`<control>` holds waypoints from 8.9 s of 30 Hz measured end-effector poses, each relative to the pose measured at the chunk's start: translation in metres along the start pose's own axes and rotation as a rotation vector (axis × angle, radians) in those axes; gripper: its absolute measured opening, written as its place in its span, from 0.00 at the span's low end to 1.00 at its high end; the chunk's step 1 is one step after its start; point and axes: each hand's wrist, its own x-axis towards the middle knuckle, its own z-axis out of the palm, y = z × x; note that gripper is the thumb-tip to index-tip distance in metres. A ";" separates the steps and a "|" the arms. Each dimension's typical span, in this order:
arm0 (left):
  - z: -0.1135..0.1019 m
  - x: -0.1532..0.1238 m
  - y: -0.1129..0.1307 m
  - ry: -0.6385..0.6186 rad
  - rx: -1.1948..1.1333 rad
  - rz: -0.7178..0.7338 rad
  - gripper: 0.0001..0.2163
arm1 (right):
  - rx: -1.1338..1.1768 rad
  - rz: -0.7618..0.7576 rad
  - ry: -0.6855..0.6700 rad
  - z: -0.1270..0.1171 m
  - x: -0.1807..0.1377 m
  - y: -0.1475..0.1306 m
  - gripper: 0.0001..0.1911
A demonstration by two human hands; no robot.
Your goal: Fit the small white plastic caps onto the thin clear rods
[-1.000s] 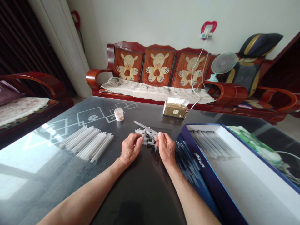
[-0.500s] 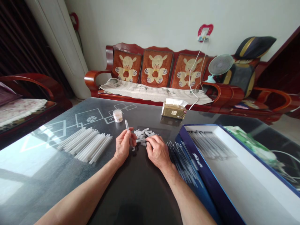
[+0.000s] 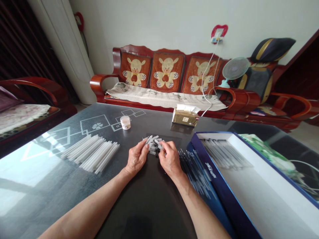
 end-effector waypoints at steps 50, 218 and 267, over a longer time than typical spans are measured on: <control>0.000 -0.008 0.007 -0.220 0.527 0.206 0.11 | 1.119 0.660 0.119 0.013 -0.001 -0.025 0.22; 0.007 -0.007 0.002 -0.102 0.585 0.304 0.13 | -0.524 0.167 -0.115 -0.061 -0.028 0.018 0.08; 0.006 -0.009 0.003 -0.213 0.478 0.367 0.13 | 1.020 0.493 0.026 -0.011 -0.015 -0.018 0.19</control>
